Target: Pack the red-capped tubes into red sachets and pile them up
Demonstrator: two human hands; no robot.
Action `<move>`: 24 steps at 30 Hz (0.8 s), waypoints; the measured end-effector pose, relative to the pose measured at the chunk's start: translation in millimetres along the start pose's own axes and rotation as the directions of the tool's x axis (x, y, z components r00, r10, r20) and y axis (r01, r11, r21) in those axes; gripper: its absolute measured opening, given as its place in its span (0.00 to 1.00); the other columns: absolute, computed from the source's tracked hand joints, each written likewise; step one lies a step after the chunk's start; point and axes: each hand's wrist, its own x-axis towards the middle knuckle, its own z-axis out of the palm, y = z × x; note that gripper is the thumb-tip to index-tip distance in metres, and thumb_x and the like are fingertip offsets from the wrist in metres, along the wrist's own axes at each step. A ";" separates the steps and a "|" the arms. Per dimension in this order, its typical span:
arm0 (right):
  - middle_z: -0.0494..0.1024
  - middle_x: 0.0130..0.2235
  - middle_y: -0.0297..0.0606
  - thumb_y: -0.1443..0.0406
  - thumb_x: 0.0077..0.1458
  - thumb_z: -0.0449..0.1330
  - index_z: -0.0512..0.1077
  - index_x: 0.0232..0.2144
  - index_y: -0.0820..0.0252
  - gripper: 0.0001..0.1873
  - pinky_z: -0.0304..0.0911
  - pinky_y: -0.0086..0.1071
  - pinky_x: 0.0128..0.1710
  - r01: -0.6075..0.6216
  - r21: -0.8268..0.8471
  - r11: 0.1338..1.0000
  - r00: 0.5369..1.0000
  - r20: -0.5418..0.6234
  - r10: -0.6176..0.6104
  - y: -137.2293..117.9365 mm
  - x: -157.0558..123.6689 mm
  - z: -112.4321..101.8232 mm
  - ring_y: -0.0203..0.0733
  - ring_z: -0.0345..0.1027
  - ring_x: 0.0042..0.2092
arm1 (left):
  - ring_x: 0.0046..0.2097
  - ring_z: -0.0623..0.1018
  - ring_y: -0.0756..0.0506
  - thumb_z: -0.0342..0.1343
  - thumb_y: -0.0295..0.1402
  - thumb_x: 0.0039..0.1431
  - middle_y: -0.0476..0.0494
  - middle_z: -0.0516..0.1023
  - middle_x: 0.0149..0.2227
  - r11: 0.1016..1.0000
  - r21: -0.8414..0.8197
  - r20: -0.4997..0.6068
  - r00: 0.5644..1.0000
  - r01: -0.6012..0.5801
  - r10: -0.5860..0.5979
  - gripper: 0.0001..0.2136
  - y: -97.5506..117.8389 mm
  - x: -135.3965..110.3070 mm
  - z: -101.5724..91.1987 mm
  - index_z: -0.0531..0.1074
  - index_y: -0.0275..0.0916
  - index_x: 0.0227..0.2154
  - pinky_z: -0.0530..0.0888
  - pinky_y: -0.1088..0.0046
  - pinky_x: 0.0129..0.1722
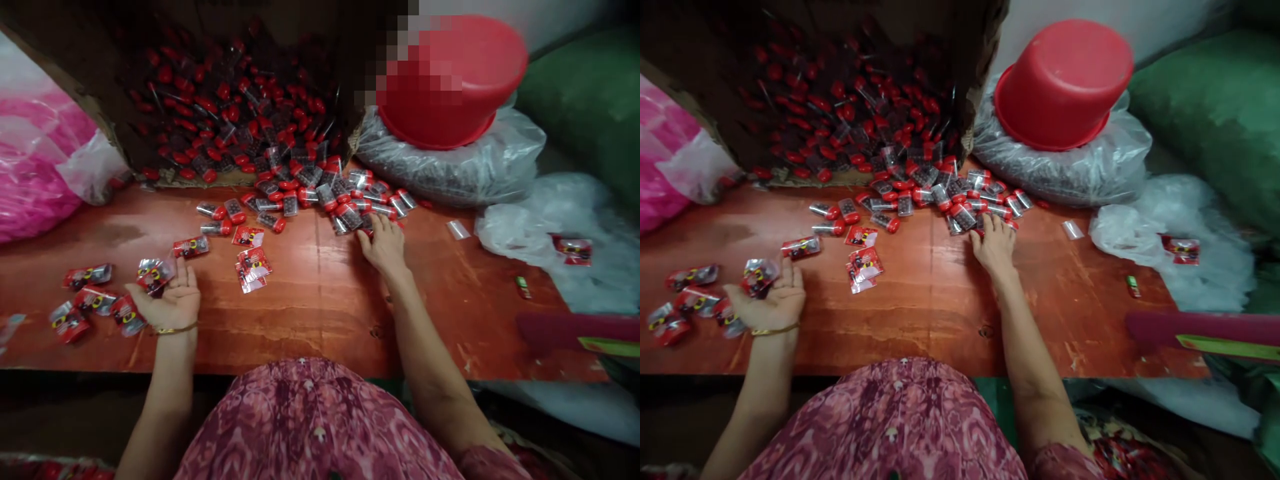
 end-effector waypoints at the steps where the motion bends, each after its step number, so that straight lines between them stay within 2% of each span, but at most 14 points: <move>1: 0.64 0.55 0.59 0.61 0.54 0.51 0.63 0.53 0.70 0.26 0.54 0.53 0.50 0.033 0.001 0.999 0.999 0.007 -0.033 2.0 -2.6 5.1 0.60 0.57 0.53 | 0.59 0.64 0.48 0.39 0.56 0.54 0.44 0.77 0.44 1.000 -0.010 0.024 0.999 0.021 -0.021 0.24 -0.3 -2.1 1.7 0.69 0.42 0.32 0.65 0.71 0.55; 4: 0.63 0.56 0.54 0.64 0.54 0.50 0.66 0.50 0.64 0.21 0.53 0.51 0.52 0.176 0.024 0.984 0.984 0.008 -0.177 -1.4 -18.9 13.4 0.57 0.55 0.56 | 0.59 0.64 0.47 0.38 0.53 0.55 0.36 0.75 0.46 0.997 -0.025 0.061 0.996 0.071 -0.070 0.23 -2.3 -2.9 9.6 0.71 0.40 0.32 0.65 0.70 0.55; 7: 0.68 0.54 0.47 0.64 0.54 0.51 0.69 0.45 0.58 0.16 0.49 0.51 0.54 0.287 0.054 0.956 0.958 0.005 -0.288 -5.3 -38.0 11.3 0.53 0.57 0.56 | 0.60 0.63 0.49 0.41 0.49 0.55 0.38 0.76 0.46 1.000 0.000 0.049 0.999 -0.022 0.022 0.19 0.4 3.2 14.8 0.71 0.42 0.31 0.65 0.74 0.54; 9: 0.70 0.52 0.45 0.62 0.54 0.52 0.71 0.42 0.56 0.14 0.45 0.52 0.55 0.327 0.069 0.943 0.945 -0.015 -0.327 -5.7 -48.7 8.5 0.52 0.58 0.56 | 0.60 0.64 0.48 0.42 0.47 0.54 0.39 0.76 0.46 0.998 0.024 0.016 0.999 -0.051 0.051 0.18 2.7 3.4 16.9 0.71 0.43 0.34 0.66 0.74 0.53; 12: 0.70 0.53 0.43 0.61 0.53 0.54 0.72 0.38 0.56 0.12 0.43 0.52 0.56 0.337 0.062 0.939 0.938 -0.102 -0.330 -8.4 -60.2 6.8 0.53 0.56 0.58 | 0.55 0.70 0.48 0.39 0.42 0.59 0.35 0.75 0.47 0.997 -0.040 -0.088 0.993 0.070 -0.074 0.19 2.5 -5.9 20.2 0.68 0.37 0.44 0.70 0.72 0.50; 14: 0.70 0.52 0.45 0.61 0.53 0.54 0.71 0.39 0.57 0.12 0.45 0.50 0.55 0.308 0.062 0.949 0.938 -0.183 -0.293 -15.5 -65.3 6.3 0.53 0.57 0.57 | 0.50 0.75 0.48 0.36 0.37 0.62 0.32 0.75 0.47 0.975 -0.126 -0.160 0.966 0.184 -0.203 0.20 1.8 -12.9 21.2 0.65 0.32 0.48 0.72 0.72 0.46; 16: 0.72 0.50 0.45 0.62 0.53 0.54 0.71 0.39 0.58 0.12 0.49 0.46 0.54 0.296 0.080 0.952 0.933 -0.236 -0.271 -27.5 -69.1 5.0 0.51 0.60 0.56 | 0.42 0.78 0.49 0.35 0.34 0.63 0.33 0.77 0.43 0.949 -0.189 -0.198 0.937 0.253 -0.289 0.19 3.0 -15.8 20.6 0.64 0.31 0.49 0.73 0.73 0.42; 19: 0.74 0.47 0.43 0.64 0.54 0.54 0.71 0.37 0.58 0.09 0.51 0.43 0.53 0.344 0.104 0.933 0.918 -0.248 -0.311 -49.6 -73.3 1.8 0.48 0.63 0.54 | 0.33 0.79 0.51 0.33 0.30 0.64 0.40 0.80 0.33 0.932 -0.210 -0.214 0.916 0.297 -0.340 0.18 4.7 -15.6 18.9 0.67 0.32 0.45 0.74 0.75 0.37; 21: 0.75 0.47 0.42 0.64 0.54 0.54 0.72 0.36 0.57 0.08 0.50 0.42 0.54 0.372 0.104 0.922 0.910 -0.236 -0.341 -61.4 -74.9 0.3 0.47 0.63 0.53 | 0.31 0.79 0.51 0.34 0.32 0.64 0.43 0.79 0.28 0.937 -0.118 -0.203 0.916 0.329 -0.347 0.18 0.1 -18.5 19.3 0.69 0.33 0.40 0.74 0.74 0.35; 22: 0.75 0.47 0.41 0.64 0.54 0.55 0.72 0.36 0.57 0.08 0.49 0.42 0.54 0.372 0.098 0.923 0.911 -0.230 -0.343 -65.2 -75.2 0.2 0.46 0.63 0.53 | 0.31 0.79 0.50 0.36 0.35 0.64 0.43 0.78 0.27 0.939 -0.008 -0.178 0.924 0.344 -0.340 0.18 -4.9 -21.5 20.1 0.70 0.33 0.38 0.74 0.72 0.36; 23: 0.75 0.47 0.41 0.64 0.54 0.55 0.72 0.36 0.57 0.08 0.49 0.42 0.54 0.364 0.089 0.927 0.913 -0.229 -0.336 -67.4 -75.2 0.5 0.46 0.64 0.53 | 0.31 0.79 0.48 0.39 0.37 0.63 0.43 0.78 0.27 0.933 0.146 -0.131 0.942 0.328 -0.310 0.17 -11.2 -25.0 21.2 0.71 0.33 0.36 0.74 0.70 0.36; 24: 0.75 0.47 0.41 0.64 0.54 0.55 0.72 0.36 0.57 0.08 0.49 0.42 0.54 0.350 0.082 0.933 0.917 -0.232 -0.323 -68.0 -74.8 1.3 0.46 0.64 0.53 | 0.32 0.79 0.47 0.43 0.40 0.61 0.42 0.79 0.28 0.902 0.346 -0.050 0.965 0.257 -0.256 0.16 -18.4 -28.1 22.6 0.72 0.34 0.36 0.74 0.68 0.38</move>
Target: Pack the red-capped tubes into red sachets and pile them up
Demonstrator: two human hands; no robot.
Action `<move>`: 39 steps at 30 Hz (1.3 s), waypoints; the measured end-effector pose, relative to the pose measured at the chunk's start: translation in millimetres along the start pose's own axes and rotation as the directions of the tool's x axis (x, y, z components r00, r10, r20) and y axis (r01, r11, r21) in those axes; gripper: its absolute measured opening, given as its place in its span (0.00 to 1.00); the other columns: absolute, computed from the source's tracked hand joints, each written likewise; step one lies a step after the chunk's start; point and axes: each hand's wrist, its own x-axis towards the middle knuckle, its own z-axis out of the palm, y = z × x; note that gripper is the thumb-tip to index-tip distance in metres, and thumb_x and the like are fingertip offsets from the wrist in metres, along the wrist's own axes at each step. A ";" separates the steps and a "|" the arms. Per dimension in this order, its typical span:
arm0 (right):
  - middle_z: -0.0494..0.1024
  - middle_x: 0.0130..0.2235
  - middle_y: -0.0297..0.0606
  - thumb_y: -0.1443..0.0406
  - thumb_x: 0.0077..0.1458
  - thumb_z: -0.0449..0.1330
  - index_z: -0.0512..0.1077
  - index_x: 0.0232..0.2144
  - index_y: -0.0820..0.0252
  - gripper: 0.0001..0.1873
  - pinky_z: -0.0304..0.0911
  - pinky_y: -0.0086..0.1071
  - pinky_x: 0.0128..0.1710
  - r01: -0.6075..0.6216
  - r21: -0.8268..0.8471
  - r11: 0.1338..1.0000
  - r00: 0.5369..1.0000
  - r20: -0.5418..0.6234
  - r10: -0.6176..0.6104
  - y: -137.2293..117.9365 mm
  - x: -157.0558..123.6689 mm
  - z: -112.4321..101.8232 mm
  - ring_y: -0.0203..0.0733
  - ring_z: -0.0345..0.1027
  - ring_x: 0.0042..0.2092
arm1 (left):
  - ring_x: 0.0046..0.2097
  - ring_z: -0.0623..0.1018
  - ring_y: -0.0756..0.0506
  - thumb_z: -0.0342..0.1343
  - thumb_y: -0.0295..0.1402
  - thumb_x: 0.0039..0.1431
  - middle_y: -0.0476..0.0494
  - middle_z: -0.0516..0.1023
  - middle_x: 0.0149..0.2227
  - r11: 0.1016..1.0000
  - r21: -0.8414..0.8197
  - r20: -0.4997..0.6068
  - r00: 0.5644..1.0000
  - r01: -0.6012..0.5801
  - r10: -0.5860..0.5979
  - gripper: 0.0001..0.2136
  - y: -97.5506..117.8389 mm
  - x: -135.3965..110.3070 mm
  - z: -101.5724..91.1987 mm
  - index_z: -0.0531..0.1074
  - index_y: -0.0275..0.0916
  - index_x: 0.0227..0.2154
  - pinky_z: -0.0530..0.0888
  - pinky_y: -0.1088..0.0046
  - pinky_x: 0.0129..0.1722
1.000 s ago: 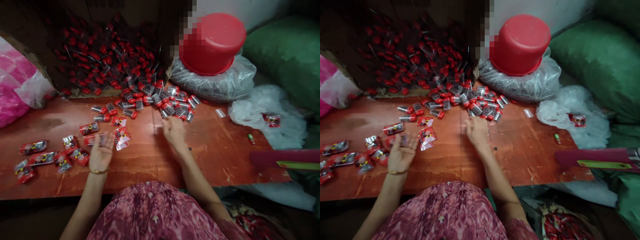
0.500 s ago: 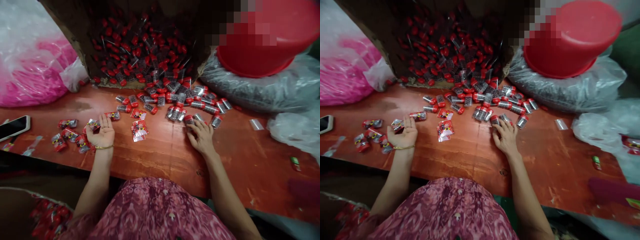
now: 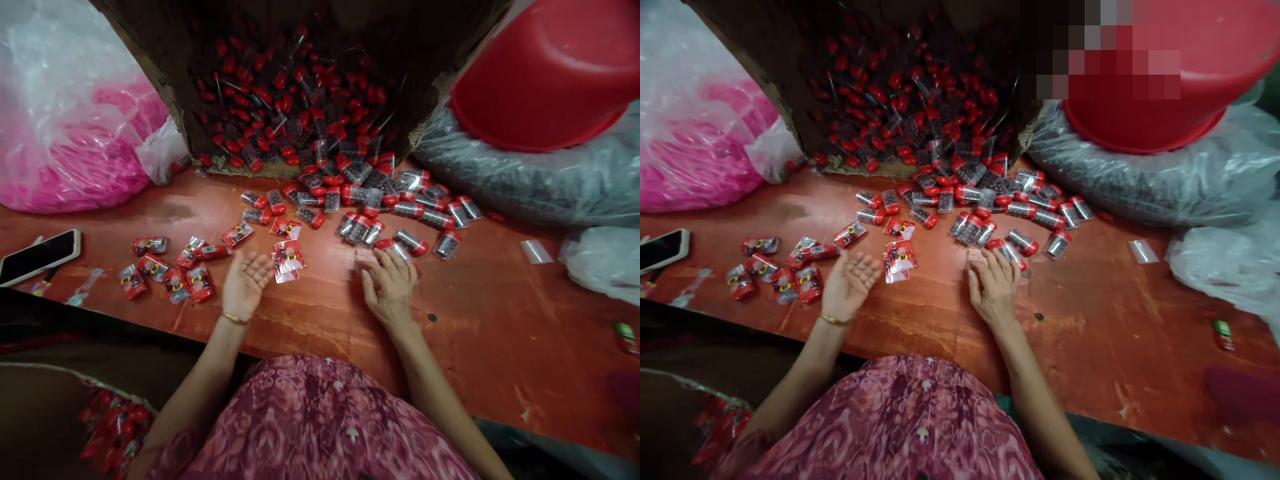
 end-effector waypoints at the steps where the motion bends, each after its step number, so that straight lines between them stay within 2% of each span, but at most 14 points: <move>1: 0.76 0.47 0.41 0.64 0.55 0.55 0.72 0.36 0.57 0.08 0.49 0.42 0.54 -0.016 -0.007 1.000 1.000 -0.006 0.016 0.9 0.0 1.1 0.46 0.64 0.52 | 0.35 0.79 0.45 0.48 0.41 0.57 0.40 0.79 0.31 0.967 0.216 0.083 0.990 -0.133 0.117 0.15 -6.6 -0.2 4.0 0.72 0.35 0.36 0.73 0.65 0.40; 3: 0.76 0.47 0.42 0.63 0.55 0.54 0.72 0.37 0.58 0.09 0.50 0.42 0.53 -0.054 -0.009 0.998 0.998 -0.014 0.054 5.3 -1.1 3.5 0.46 0.64 0.52 | 0.44 0.76 0.41 0.58 0.43 0.49 0.38 0.78 0.41 0.722 0.517 0.286 0.887 -0.461 0.362 0.16 -16.1 3.9 10.9 0.74 0.38 0.38 0.69 0.60 0.48; 6: 0.76 0.46 0.42 0.63 0.56 0.53 0.72 0.36 0.59 0.09 0.51 0.41 0.51 -0.097 0.005 0.995 0.995 -0.007 0.097 12.8 -4.2 6.7 0.46 0.65 0.51 | 0.58 0.64 0.34 0.65 0.41 0.40 0.40 0.72 0.53 0.328 0.674 0.518 0.740 -0.662 0.429 0.17 -17.7 19.4 16.7 0.77 0.43 0.36 0.55 0.52 0.58; 9: 0.77 0.45 0.42 0.64 0.56 0.53 0.72 0.34 0.59 0.09 0.52 0.41 0.50 -0.110 0.021 0.994 0.994 -0.014 0.110 16.4 -6.9 8.6 0.46 0.66 0.50 | 0.60 0.60 0.33 0.60 0.40 0.49 0.42 0.71 0.54 -0.078 0.737 0.652 0.676 -0.671 0.343 0.12 -13.7 32.5 19.2 0.78 0.45 0.37 0.50 0.46 0.58; 11: 0.77 0.45 0.41 0.64 0.56 0.54 0.72 0.34 0.59 0.08 0.52 0.41 0.50 -0.113 0.031 0.993 0.993 -0.020 0.114 16.4 -7.2 9.1 0.46 0.66 0.50 | 0.60 0.61 0.33 0.55 0.39 0.54 0.42 0.71 0.53 -0.191 0.756 0.649 0.679 -0.626 0.345 0.11 -13.7 35.2 20.2 0.78 0.46 0.37 0.50 0.47 0.58; 13: 0.77 0.44 0.41 0.64 0.56 0.54 0.73 0.33 0.59 0.08 0.52 0.41 0.50 -0.117 0.038 0.992 0.993 -0.022 0.118 14.8 -6.4 8.9 0.46 0.66 0.49 | 0.60 0.61 0.34 0.52 0.38 0.56 0.43 0.72 0.53 -0.226 0.770 0.635 0.676 -0.597 0.375 0.11 -16.1 34.9 20.3 0.78 0.47 0.38 0.50 0.48 0.58; 21: 0.78 0.44 0.41 0.66 0.55 0.55 0.73 0.34 0.58 0.07 0.51 0.44 0.52 -0.089 0.124 0.988 0.996 0.012 0.088 2.5 -3.7 5.0 0.46 0.66 0.50 | 0.60 0.61 0.34 0.53 0.40 0.55 0.43 0.71 0.53 -0.148 0.783 0.606 0.686 -0.605 0.402 0.12 -20.8 38.8 24.5 0.77 0.45 0.38 0.54 0.48 0.57; 26: 0.78 0.41 0.42 0.65 0.55 0.54 0.73 0.33 0.58 0.08 0.55 0.43 0.50 -0.163 0.345 0.924 0.986 0.024 0.165 -16.3 2.8 -2.0 0.46 0.68 0.47 | 0.59 0.64 0.34 0.55 0.38 0.54 0.41 0.73 0.52 0.001 0.790 0.537 0.693 -0.613 0.481 0.09 -22.4 33.6 37.7 0.79 0.45 0.34 0.57 0.48 0.56; 28: 0.79 0.38 0.41 0.63 0.55 0.53 0.73 0.34 0.58 0.09 0.60 0.40 0.46 -0.269 0.549 0.791 0.962 0.119 0.245 -33.5 7.8 -2.6 0.43 0.70 0.43 | 0.59 0.65 0.35 0.55 0.37 0.54 0.41 0.72 0.52 0.082 0.755 0.518 0.670 -0.650 0.532 0.09 -24.9 22.5 42.0 0.78 0.45 0.35 0.57 0.47 0.56; 32: 0.78 0.35 0.37 0.54 0.54 0.53 0.71 0.35 0.58 0.15 0.64 0.34 0.40 -0.539 0.788 0.297 0.833 0.448 0.324 -72.2 22.2 3.6 0.40 0.70 0.37 | 0.60 0.63 0.37 0.55 0.37 0.54 0.43 0.71 0.54 0.135 0.662 0.549 0.600 -0.737 0.582 0.09 -30.4 -6.5 48.6 0.78 0.46 0.35 0.55 0.47 0.58; 34: 0.77 0.32 0.35 0.52 0.54 0.52 0.71 0.32 0.59 0.17 0.64 0.32 0.38 -0.564 0.797 0.217 0.811 0.485 0.327 -82.9 29.1 6.7 0.38 0.69 0.35 | 0.60 0.63 0.38 0.56 0.37 0.54 0.43 0.70 0.55 0.169 0.624 0.561 0.587 -0.763 0.584 0.09 -32.5 -16.8 50.1 0.78 0.46 0.36 0.53 0.48 0.59; 36: 0.73 0.27 0.32 0.51 0.54 0.51 0.69 0.25 0.59 0.19 0.63 0.29 0.34 -0.563 0.791 0.238 0.809 0.469 0.353 -84.7 33.0 7.3 0.35 0.65 0.30 | 0.58 0.65 0.39 0.56 0.38 0.53 0.42 0.71 0.54 0.311 0.578 0.524 0.636 -0.754 0.567 0.12 -33.8 -22.6 49.9 0.76 0.44 0.39 0.56 0.53 0.59; 38: 0.67 0.21 0.29 0.50 0.55 0.51 0.64 0.20 0.58 0.21 0.59 0.27 0.28 -0.564 0.780 0.270 0.806 0.449 0.386 -80.8 33.1 5.7 0.33 0.59 0.25 | 0.52 0.71 0.41 0.57 0.43 0.51 0.40 0.75 0.48 0.572 0.500 0.469 0.758 -0.650 0.452 0.16 -34.5 -26.2 49.1 0.75 0.40 0.40 0.65 0.60 0.54; 39: 0.63 0.20 0.28 0.50 0.55 0.51 0.62 0.18 0.58 0.22 0.57 0.26 0.26 -0.564 0.773 0.291 0.806 0.437 0.400 -78.2 32.0 4.5 0.32 0.56 0.24 | 0.47 0.75 0.42 0.57 0.46 0.50 0.41 0.78 0.43 0.711 0.457 0.457 0.826 -0.535 0.328 0.18 -34.8 -28.0 48.9 0.75 0.39 0.38 0.69 0.64 0.49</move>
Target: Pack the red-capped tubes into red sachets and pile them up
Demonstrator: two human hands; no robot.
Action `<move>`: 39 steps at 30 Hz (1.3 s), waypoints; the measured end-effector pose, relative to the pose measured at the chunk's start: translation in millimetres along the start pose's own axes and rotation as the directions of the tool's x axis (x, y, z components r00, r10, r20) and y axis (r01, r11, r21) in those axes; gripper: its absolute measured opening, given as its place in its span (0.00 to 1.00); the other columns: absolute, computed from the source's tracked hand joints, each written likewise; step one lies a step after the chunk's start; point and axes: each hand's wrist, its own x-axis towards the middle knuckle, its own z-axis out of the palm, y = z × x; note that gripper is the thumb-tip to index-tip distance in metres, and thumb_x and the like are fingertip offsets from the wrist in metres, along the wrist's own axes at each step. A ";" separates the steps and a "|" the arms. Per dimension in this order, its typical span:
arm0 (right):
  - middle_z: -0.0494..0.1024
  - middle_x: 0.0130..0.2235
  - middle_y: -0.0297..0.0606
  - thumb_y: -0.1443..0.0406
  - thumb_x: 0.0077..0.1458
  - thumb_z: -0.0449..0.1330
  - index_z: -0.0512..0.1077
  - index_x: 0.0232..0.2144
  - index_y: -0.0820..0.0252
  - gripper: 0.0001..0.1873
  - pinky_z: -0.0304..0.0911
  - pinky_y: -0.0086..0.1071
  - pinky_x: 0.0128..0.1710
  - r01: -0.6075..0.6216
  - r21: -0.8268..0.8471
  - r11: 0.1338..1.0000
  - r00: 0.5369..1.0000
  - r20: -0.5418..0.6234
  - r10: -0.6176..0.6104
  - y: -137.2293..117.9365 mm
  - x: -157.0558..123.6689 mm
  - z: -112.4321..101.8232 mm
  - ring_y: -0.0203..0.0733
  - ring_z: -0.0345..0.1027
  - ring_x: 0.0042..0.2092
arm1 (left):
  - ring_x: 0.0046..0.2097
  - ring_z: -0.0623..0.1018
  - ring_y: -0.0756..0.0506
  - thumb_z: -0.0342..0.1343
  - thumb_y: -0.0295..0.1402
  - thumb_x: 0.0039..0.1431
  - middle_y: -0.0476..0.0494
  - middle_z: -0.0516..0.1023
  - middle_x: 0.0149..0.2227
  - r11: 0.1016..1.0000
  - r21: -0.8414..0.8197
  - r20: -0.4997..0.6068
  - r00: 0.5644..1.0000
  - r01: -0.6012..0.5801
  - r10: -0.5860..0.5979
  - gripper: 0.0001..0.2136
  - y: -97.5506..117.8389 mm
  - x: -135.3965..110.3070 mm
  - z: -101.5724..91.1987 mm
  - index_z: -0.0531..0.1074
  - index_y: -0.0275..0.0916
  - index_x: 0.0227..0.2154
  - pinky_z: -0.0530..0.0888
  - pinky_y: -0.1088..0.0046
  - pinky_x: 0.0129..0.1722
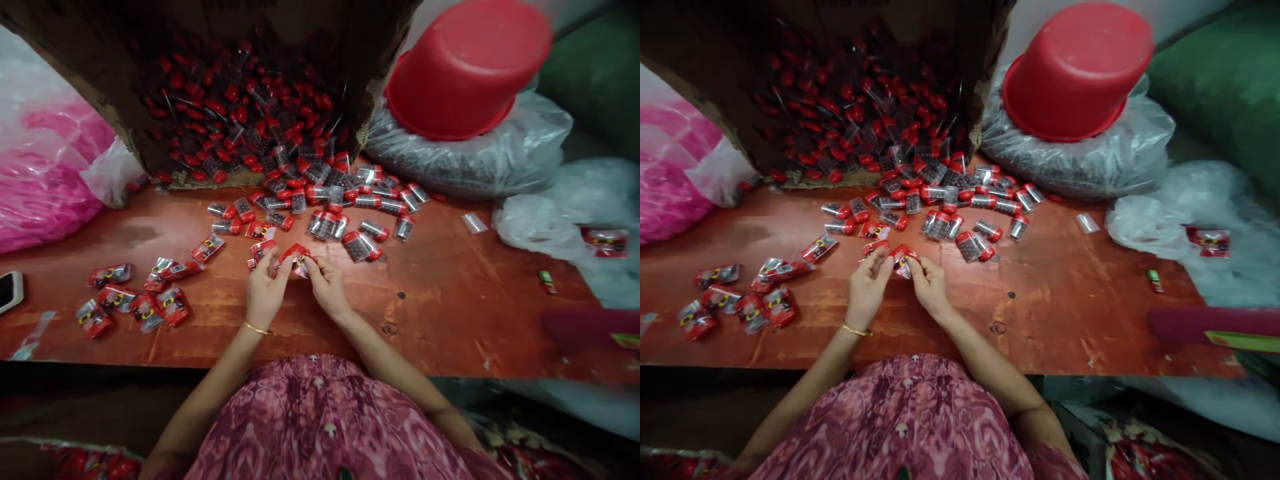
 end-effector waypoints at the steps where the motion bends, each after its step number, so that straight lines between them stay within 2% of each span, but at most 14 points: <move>1: 0.60 0.19 0.28 0.50 0.55 0.51 0.60 0.18 0.57 0.22 0.54 0.26 0.25 0.007 -0.024 1.000 1.000 -0.016 -0.007 0.7 -1.0 -2.7 0.32 0.54 0.23 | 0.41 0.77 0.44 0.57 0.49 0.48 0.42 0.79 0.37 0.982 -0.124 0.086 0.987 0.142 -0.132 0.19 0.9 -1.7 0.8 0.75 0.38 0.35 0.72 0.67 0.43; 4: 0.59 0.19 0.28 0.51 0.56 0.50 0.59 0.18 0.57 0.21 0.53 0.26 0.24 0.034 -0.095 0.995 0.999 -0.022 -0.036 3.1 -5.7 -6.2 0.32 0.53 0.23 | 0.30 0.75 0.49 0.62 0.51 0.39 0.47 0.76 0.26 0.831 -0.346 0.275 0.894 0.436 -0.354 0.21 4.6 -6.0 6.3 0.74 0.37 0.27 0.72 0.74 0.30; 9: 0.69 0.24 0.32 0.56 0.58 0.49 0.67 0.24 0.57 0.16 0.60 0.29 0.29 0.091 -0.194 0.977 0.995 0.067 -0.079 4.2 -6.6 -18.2 0.36 0.62 0.27 | 0.27 0.74 0.52 0.68 0.44 0.28 0.49 0.77 0.25 0.761 -0.482 0.189 0.900 0.434 -0.394 0.20 4.9 -4.0 15.3 0.73 0.35 0.23 0.70 0.76 0.30; 11: 0.73 0.31 0.38 0.56 0.57 0.50 0.69 0.29 0.58 0.14 0.61 0.36 0.38 0.104 -0.305 0.947 0.994 0.010 -0.106 6.2 -0.1 -35.0 0.42 0.65 0.35 | 0.27 0.74 0.52 0.68 0.44 0.28 0.48 0.77 0.23 0.775 -0.467 0.169 0.903 0.427 -0.396 0.20 3.6 -0.5 15.5 0.73 0.35 0.21 0.69 0.76 0.29; 12: 0.74 0.36 0.42 0.56 0.56 0.51 0.70 0.31 0.59 0.14 0.59 0.41 0.44 0.091 -0.396 0.914 0.991 -0.058 -0.124 8.5 4.2 -45.3 0.46 0.65 0.40 | 0.27 0.74 0.51 0.68 0.45 0.28 0.48 0.77 0.23 0.781 -0.460 0.162 0.905 0.422 -0.394 0.19 3.3 1.2 15.3 0.72 0.34 0.20 0.69 0.77 0.29; 14: 0.72 0.44 0.52 0.55 0.52 0.55 0.71 0.37 0.63 0.17 0.52 0.50 0.48 -0.038 -0.700 0.714 0.943 -0.261 -0.206 16.0 12.7 -65.7 0.55 0.61 0.47 | 0.27 0.75 0.51 0.68 0.45 0.27 0.47 0.77 0.22 0.780 -0.460 0.152 0.903 0.425 -0.403 0.20 4.3 4.0 15.5 0.70 0.34 0.18 0.69 0.77 0.28; 15: 0.71 0.47 0.55 0.56 0.51 0.57 0.70 0.39 0.65 0.19 0.50 0.53 0.49 -0.096 -0.787 0.610 0.924 -0.298 -0.240 20.7 15.8 -74.4 0.59 0.59 0.50 | 0.26 0.75 0.51 0.68 0.45 0.27 0.47 0.77 0.22 0.770 -0.463 0.157 0.896 0.439 -0.416 0.20 5.4 4.9 16.2 0.70 0.34 0.17 0.69 0.77 0.28; 17: 0.69 0.50 0.58 0.59 0.50 0.57 0.70 0.40 0.66 0.18 0.48 0.56 0.49 -0.118 -0.881 0.459 0.915 -0.276 -0.294 30.1 17.8 -86.3 0.62 0.56 0.52 | 0.25 0.74 0.52 0.69 0.45 0.25 0.48 0.77 0.22 0.742 -0.470 0.183 0.875 0.478 -0.448 0.21 8.0 6.0 18.8 0.70 0.34 0.18 0.69 0.78 0.27; 19: 0.69 0.50 0.56 0.61 0.51 0.57 0.70 0.39 0.65 0.14 0.48 0.55 0.50 -0.051 -0.901 0.430 0.921 -0.208 -0.328 37.0 14.1 -90.7 0.60 0.56 0.54 | 0.24 0.74 0.53 0.69 0.46 0.24 0.49 0.77 0.22 0.713 -0.478 0.216 0.856 0.513 -0.470 0.22 9.8 6.6 21.5 0.70 0.35 0.20 0.68 0.79 0.26; 22: 0.75 0.41 0.49 0.61 0.52 0.55 0.69 0.35 0.61 0.10 0.54 0.51 0.49 0.048 -0.802 0.595 0.937 -0.170 -0.305 38.2 0.3 -88.4 0.52 0.64 0.46 | 0.25 0.74 0.52 0.69 0.45 0.24 0.50 0.77 0.22 0.676 -0.500 0.249 0.838 0.541 -0.486 0.22 9.4 7.5 22.3 0.70 0.36 0.21 0.68 0.79 0.26; 25: 0.74 0.31 0.38 0.58 0.54 0.54 0.68 0.34 0.58 0.10 0.64 0.39 0.36 0.048 -0.425 0.904 0.978 -0.162 -0.129 27.7 -17.8 -82.7 0.41 0.67 0.32 | 0.25 0.75 0.52 0.69 0.44 0.25 0.51 0.77 0.23 0.660 -0.508 0.270 0.829 0.554 -0.489 0.21 7.6 8.0 19.5 0.71 0.37 0.23 0.69 0.78 0.26; 26: 0.73 0.30 0.35 0.57 0.54 0.54 0.67 0.34 0.57 0.11 0.65 0.34 0.31 0.013 -0.264 0.964 0.988 -0.147 -0.053 22.3 -23.4 -80.9 0.38 0.66 0.29 | 0.25 0.74 0.53 0.69 0.44 0.26 0.51 0.76 0.22 0.660 -0.504 0.275 0.828 0.557 -0.489 0.21 7.4 7.9 18.6 0.71 0.37 0.23 0.69 0.78 0.26; 29: 0.71 0.27 0.32 0.55 0.52 0.56 0.68 0.34 0.56 0.12 0.63 0.28 0.22 -0.105 0.018 0.994 0.993 -0.045 0.106 5.3 -35.5 -76.1 0.33 0.63 0.24 | 0.24 0.74 0.52 0.69 0.45 0.26 0.50 0.76 0.22 0.669 -0.490 0.280 0.827 0.559 -0.487 0.21 8.9 5.9 18.3 0.71 0.36 0.22 0.68 0.78 0.26; 39: 0.70 0.26 0.31 0.57 0.48 0.60 0.70 0.32 0.58 0.11 0.63 0.27 0.20 -0.162 0.008 0.987 0.987 -0.001 0.162 -5.9 -34.1 -69.7 0.32 0.61 0.23 | 0.23 0.74 0.52 0.66 0.50 0.29 0.47 0.76 0.21 0.763 -0.376 0.356 0.842 0.526 -0.405 0.22 11.5 0.7 18.7 0.72 0.35 0.20 0.69 0.77 0.27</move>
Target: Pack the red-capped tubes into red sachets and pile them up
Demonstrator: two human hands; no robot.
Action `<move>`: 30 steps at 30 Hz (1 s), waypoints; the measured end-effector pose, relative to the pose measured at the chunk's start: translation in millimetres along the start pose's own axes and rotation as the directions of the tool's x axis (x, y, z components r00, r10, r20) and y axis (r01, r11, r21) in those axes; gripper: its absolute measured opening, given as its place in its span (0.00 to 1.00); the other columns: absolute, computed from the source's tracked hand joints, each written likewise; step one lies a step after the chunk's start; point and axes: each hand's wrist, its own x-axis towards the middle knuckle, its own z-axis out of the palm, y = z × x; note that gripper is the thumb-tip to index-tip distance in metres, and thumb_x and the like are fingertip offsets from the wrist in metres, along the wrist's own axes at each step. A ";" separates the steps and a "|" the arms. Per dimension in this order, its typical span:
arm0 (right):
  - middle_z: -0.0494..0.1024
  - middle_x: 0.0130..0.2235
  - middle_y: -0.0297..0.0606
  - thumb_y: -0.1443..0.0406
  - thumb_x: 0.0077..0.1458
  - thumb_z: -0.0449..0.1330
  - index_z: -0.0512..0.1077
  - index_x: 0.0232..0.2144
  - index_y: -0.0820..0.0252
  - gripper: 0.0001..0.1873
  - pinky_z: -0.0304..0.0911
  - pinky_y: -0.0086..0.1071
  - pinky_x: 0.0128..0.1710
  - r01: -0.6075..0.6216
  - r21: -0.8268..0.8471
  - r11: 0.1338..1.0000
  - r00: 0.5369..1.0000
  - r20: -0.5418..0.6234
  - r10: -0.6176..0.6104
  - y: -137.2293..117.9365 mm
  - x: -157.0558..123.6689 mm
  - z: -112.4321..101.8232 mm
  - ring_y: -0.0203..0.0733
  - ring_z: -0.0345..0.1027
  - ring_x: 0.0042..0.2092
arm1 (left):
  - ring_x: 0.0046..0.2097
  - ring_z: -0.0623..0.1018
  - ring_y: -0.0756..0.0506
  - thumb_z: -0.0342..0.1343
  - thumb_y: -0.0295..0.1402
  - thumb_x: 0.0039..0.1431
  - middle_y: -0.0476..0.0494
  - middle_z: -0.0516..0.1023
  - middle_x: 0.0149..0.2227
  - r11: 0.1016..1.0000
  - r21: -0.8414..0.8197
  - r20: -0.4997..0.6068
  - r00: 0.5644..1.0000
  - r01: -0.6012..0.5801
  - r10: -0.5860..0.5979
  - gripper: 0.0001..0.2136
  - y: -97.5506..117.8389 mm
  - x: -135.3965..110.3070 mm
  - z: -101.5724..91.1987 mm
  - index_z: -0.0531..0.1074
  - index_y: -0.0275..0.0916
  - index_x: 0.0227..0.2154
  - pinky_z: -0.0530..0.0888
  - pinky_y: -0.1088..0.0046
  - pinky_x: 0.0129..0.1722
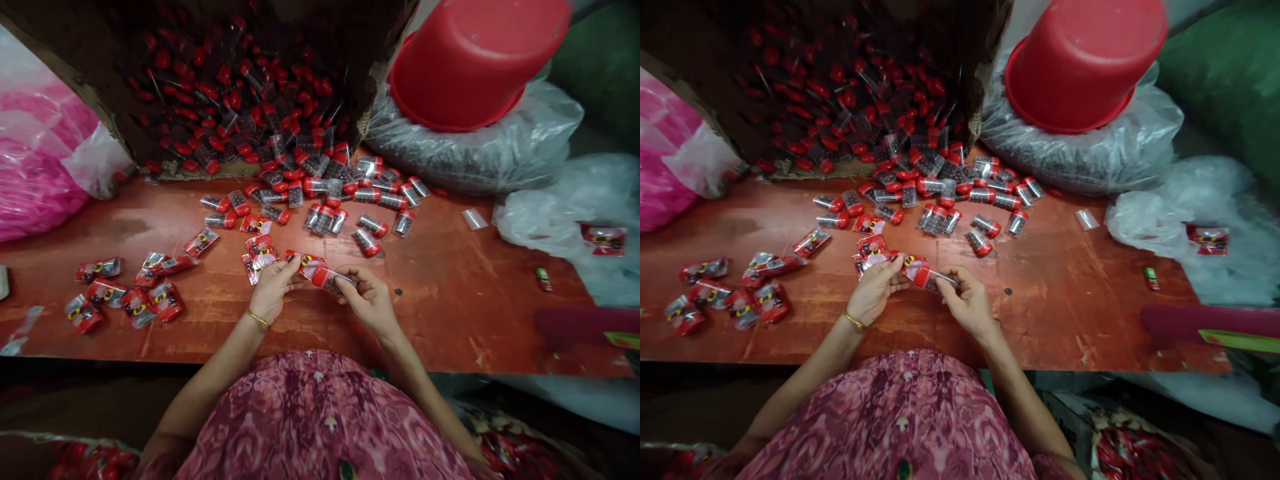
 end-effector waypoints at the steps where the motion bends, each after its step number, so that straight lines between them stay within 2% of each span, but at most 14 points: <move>1: 0.70 0.26 0.31 0.57 0.48 0.60 0.70 0.32 0.58 0.12 0.63 0.27 0.20 -0.006 0.012 1.000 1.000 0.003 0.006 -0.4 -0.3 0.4 0.32 0.61 0.22 | 0.23 0.73 0.52 0.66 0.50 0.29 0.48 0.76 0.21 1.000 0.006 -0.007 1.000 -0.012 0.012 0.22 0.1 0.2 -0.1 0.72 0.35 0.19 0.69 0.77 0.27; 6: 0.72 0.27 0.32 0.55 0.46 0.61 0.70 0.32 0.57 0.14 0.64 0.27 0.19 -0.029 0.056 0.998 1.000 0.010 0.028 -3.4 -2.6 2.2 0.32 0.61 0.22 | 0.24 0.72 0.53 0.66 0.48 0.32 0.50 0.73 0.19 0.997 0.038 -0.042 0.997 -0.069 0.070 0.20 -1.1 2.1 0.8 0.72 0.34 0.18 0.69 0.77 0.27; 10: 0.72 0.27 0.32 0.56 0.46 0.61 0.70 0.32 0.57 0.13 0.64 0.27 0.18 -0.024 0.065 0.998 1.000 0.015 0.023 -4.0 -4.1 2.4 0.32 0.62 0.22 | 0.25 0.70 0.52 0.65 0.44 0.38 0.51 0.73 0.19 0.959 0.159 -0.052 0.968 -0.235 0.246 0.15 -4.5 3.9 -2.0 0.74 0.35 0.18 0.67 0.77 0.27; 12: 0.72 0.26 0.32 0.56 0.48 0.61 0.71 0.32 0.58 0.12 0.64 0.27 0.19 0.003 0.039 0.999 1.000 0.003 -0.003 -3.5 -4.5 2.9 0.32 0.62 0.23 | 0.26 0.71 0.51 0.65 0.41 0.40 0.51 0.73 0.19 0.944 0.187 -0.048 0.957 -0.272 0.285 0.13 -5.8 4.2 -4.2 0.74 0.36 0.17 0.67 0.77 0.28; 19: 0.72 0.25 0.30 0.56 0.48 0.60 0.70 0.33 0.58 0.13 0.61 0.26 0.17 0.001 0.116 0.993 1.000 -0.004 -0.001 0.2 -4.9 10.3 0.30 0.61 0.18 | 0.29 0.74 0.48 0.67 0.38 0.35 0.48 0.78 0.24 0.955 0.157 -0.016 0.967 -0.250 0.256 0.11 -10.7 2.3 -0.6 0.76 0.36 0.22 0.70 0.74 0.30; 23: 0.70 0.21 0.28 0.57 0.50 0.59 0.70 0.34 0.58 0.12 0.60 0.26 0.19 0.019 0.088 0.996 0.988 -0.152 -0.005 4.2 -5.6 16.1 0.30 0.61 0.18 | 0.28 0.74 0.50 0.68 0.37 0.33 0.46 0.79 0.26 0.980 0.057 0.010 0.982 -0.190 0.189 0.13 -19.1 1.3 6.9 0.77 0.34 0.22 0.70 0.74 0.32; 25: 0.71 0.22 0.29 0.58 0.50 0.59 0.70 0.34 0.59 0.11 0.59 0.26 0.19 0.032 0.063 0.997 0.984 -0.178 -0.020 6.1 -3.9 17.9 0.30 0.61 0.19 | 0.29 0.75 0.50 0.68 0.37 0.32 0.45 0.79 0.27 0.990 -0.020 0.021 0.990 -0.140 0.140 0.14 -22.4 1.4 9.2 0.77 0.34 0.24 0.71 0.74 0.34; 30: 0.66 0.15 0.24 0.56 0.49 0.58 0.68 0.33 0.60 0.14 0.56 0.25 0.17 -0.058 0.126 0.990 0.998 -0.014 0.060 7.0 5.9 25.5 0.30 0.58 0.16 | 0.30 0.75 0.52 0.69 0.37 0.30 0.47 0.79 0.26 0.981 -0.183 0.039 0.997 -0.064 0.072 0.16 -24.1 1.7 11.1 0.76 0.33 0.24 0.70 0.76 0.36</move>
